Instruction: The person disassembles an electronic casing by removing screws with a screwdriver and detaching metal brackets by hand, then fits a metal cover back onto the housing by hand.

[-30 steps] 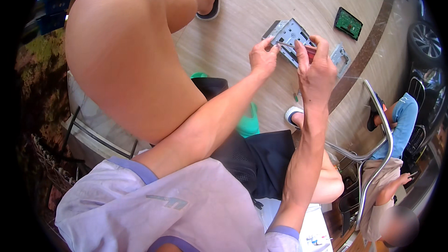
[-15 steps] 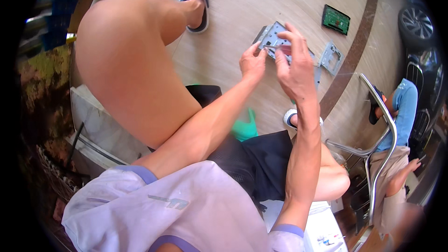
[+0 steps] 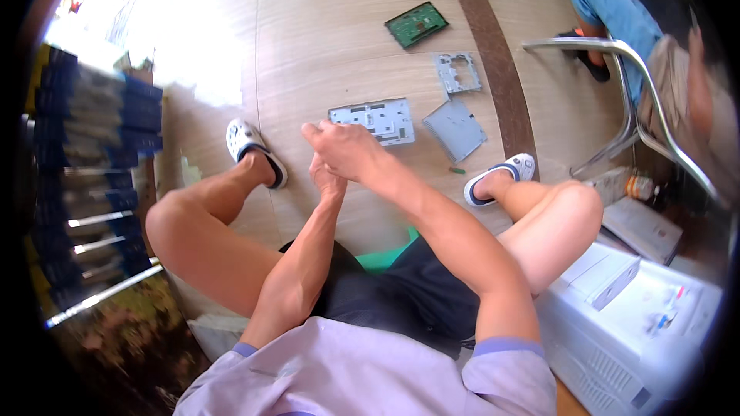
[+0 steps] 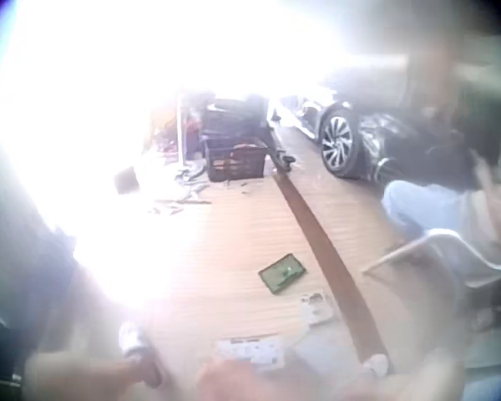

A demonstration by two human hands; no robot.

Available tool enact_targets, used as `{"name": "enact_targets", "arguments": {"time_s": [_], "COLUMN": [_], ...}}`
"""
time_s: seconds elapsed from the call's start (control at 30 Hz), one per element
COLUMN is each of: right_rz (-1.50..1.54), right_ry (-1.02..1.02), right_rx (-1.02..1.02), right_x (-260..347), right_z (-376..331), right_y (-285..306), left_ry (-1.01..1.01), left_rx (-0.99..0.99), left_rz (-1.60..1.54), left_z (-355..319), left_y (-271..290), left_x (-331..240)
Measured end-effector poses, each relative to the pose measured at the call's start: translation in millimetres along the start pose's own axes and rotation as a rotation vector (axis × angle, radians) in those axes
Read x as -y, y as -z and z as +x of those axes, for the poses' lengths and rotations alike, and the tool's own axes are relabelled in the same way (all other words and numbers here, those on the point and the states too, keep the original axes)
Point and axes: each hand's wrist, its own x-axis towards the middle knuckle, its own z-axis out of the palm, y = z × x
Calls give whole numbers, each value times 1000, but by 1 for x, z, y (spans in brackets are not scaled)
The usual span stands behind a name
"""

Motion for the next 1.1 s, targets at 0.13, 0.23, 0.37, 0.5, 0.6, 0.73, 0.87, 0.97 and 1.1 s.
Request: {"name": "enact_targets", "arguments": {"time_s": [0.13,0.23,0.37,0.5,0.6,0.73,0.87,0.97,1.1], "right_rz": [-30,41,51,64,168,55,43,106,-5], "right_ry": [114,277,3,182,276,79,99,355,71], "right_rx": [-225,-390,-51,-310,-389,-175,-322,-606,-185], "right_x": [-1,-2,-8,-14,-14,-13,-14,-13,-10], "right_z": [2,1,-1,-6,-11,-10,-10,-11,-10], "right_y": [-4,-12,-15,-13,-15,-17,-17,-19,-21], "left_ry": [1,-198,-293,-419,-445,-394,-410,-424,-313], "left_rx": [143,197,345,391,407,438,316,308,353], "left_rz": [102,207,363,413,362,281,313,264,338], "left_z": [5,12,28,38,40,38,30,27,30], "left_y": [22,33,40,45,46,41,34,30,23], "left_x": [-9,-15,-15,-10,-6,0,13,23,31]}}
